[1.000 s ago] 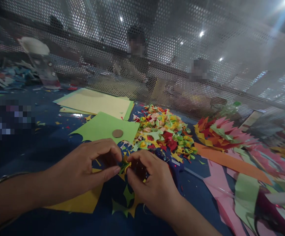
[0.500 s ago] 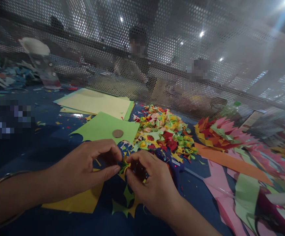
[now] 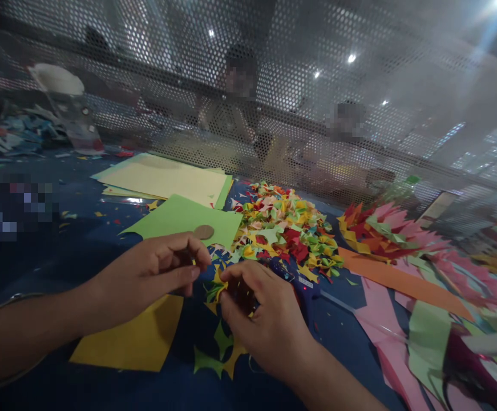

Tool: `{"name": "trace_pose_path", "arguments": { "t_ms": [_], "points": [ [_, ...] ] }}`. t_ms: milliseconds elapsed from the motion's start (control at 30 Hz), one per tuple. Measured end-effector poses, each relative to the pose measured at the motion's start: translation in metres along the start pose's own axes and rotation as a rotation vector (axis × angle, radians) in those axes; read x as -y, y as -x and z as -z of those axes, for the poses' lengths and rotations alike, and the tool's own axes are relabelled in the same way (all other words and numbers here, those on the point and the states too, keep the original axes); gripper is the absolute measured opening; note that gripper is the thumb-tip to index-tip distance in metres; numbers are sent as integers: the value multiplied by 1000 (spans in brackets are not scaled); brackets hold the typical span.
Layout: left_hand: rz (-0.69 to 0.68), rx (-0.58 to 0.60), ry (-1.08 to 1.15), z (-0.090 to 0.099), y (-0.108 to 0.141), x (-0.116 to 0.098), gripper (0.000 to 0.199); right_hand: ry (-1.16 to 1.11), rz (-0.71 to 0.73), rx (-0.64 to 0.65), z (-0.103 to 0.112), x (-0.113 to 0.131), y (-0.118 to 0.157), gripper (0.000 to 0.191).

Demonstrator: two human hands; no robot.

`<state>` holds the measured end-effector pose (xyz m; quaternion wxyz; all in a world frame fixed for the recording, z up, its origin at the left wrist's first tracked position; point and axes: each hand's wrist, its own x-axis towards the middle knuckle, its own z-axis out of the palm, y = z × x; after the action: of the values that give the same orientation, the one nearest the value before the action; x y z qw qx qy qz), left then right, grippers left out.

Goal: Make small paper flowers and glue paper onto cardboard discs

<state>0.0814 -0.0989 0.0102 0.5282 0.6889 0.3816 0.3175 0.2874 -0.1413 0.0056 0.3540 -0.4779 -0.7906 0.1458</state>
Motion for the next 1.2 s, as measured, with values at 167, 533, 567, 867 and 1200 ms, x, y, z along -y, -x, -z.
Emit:
{"name": "trace_pose_path", "arguments": {
  "t_ms": [167, 533, 567, 867, 1200],
  "points": [
    [17, 17, 107, 1, -3, 0, 20, -12, 2, 1, 0, -1, 1, 15],
    [-15, 71, 231, 1, -4, 6, 20, -19, 5, 8, 1, -2, 1, 14],
    [-14, 86, 248, 1, -4, 5, 20, -17, 4, 10, 1, -2, 1, 14],
    [26, 54, 271, 4, -7, 7, 16, -15, 1, -5, 2, 0, -2, 14],
    [30, -50, 271, 2, -5, 0, 13, -7, -7, -10, 1, -2, 1, 12]
  ]
}}
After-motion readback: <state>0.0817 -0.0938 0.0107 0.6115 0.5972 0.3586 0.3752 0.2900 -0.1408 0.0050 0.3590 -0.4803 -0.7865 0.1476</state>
